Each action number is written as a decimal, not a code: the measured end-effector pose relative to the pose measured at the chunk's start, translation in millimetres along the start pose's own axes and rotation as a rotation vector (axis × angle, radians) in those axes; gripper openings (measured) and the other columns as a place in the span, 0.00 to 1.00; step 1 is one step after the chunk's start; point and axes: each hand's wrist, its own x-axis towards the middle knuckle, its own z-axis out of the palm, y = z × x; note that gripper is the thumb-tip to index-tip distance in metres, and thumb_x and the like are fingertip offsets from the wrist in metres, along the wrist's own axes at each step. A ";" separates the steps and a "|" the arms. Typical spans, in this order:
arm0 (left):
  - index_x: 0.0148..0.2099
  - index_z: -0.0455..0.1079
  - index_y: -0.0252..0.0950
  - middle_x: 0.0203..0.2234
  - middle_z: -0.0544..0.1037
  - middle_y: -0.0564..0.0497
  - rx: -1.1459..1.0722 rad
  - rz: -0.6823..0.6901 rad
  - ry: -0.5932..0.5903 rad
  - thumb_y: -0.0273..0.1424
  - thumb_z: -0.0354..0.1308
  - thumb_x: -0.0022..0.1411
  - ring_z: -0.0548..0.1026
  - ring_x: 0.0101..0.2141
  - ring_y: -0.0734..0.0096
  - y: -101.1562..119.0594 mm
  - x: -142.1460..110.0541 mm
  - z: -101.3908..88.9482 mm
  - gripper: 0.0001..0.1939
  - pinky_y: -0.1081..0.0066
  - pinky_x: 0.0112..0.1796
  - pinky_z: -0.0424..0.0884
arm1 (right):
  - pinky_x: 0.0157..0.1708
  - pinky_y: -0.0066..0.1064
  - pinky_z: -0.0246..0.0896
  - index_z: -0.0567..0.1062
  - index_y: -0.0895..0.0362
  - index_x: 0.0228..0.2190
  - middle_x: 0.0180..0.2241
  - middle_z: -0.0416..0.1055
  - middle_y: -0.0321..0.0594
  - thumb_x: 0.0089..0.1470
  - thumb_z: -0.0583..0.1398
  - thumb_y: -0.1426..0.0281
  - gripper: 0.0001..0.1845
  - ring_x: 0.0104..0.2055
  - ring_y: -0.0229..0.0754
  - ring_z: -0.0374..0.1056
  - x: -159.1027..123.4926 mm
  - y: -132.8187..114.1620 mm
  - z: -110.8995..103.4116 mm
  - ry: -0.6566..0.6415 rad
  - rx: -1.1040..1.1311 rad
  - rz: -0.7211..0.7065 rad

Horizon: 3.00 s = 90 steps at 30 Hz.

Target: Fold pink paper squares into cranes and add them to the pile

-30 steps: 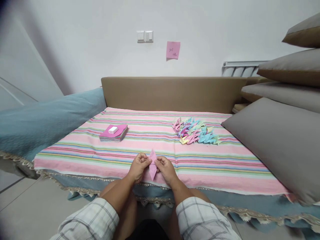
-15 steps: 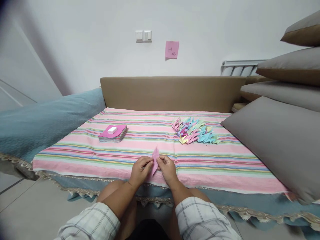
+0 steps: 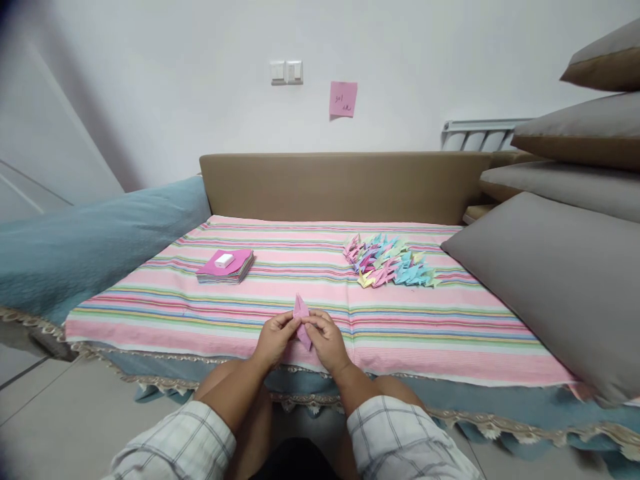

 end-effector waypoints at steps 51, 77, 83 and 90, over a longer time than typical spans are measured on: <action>0.29 0.74 0.38 0.37 0.79 0.50 1.166 0.412 -0.209 0.33 0.54 0.59 0.73 0.37 0.67 -1.3 16.9 -15.4 0.10 0.65 0.42 0.63 | 0.48 0.37 0.54 0.76 0.53 0.31 0.42 0.70 0.40 0.56 0.55 0.65 0.10 0.46 0.43 0.61 13.2 9.0 -30.1 -0.214 -0.745 -0.023; 0.37 0.70 0.39 0.31 0.77 0.52 1.181 0.211 0.059 0.31 0.58 0.53 0.71 0.35 0.66 -5.2 16.5 -4.0 0.07 0.68 0.37 0.63 | 0.43 0.37 0.54 0.69 0.55 0.17 0.36 0.71 0.41 0.46 0.59 0.68 0.09 0.42 0.47 0.61 15.1 7.4 -1.4 0.084 -0.889 0.172; 0.41 0.75 0.43 0.37 0.78 0.51 1.183 0.308 -0.059 0.30 0.53 0.59 0.71 0.40 0.66 -10.8 15.2 -4.9 0.10 0.63 0.44 0.62 | 0.40 0.36 0.52 0.68 0.55 0.19 0.36 0.70 0.41 0.48 0.58 0.67 0.10 0.42 0.47 0.60 15.7 7.4 -0.8 0.057 -0.933 0.176; 0.41 0.76 0.44 0.35 0.77 0.49 1.239 0.315 -0.013 0.32 0.53 0.60 0.69 0.38 0.64 -13.0 12.9 -2.8 0.11 0.62 0.42 0.62 | 0.40 0.35 0.52 0.66 0.55 0.19 0.35 0.69 0.42 0.47 0.59 0.68 0.09 0.42 0.47 0.60 15.7 5.5 0.6 0.065 -0.953 0.177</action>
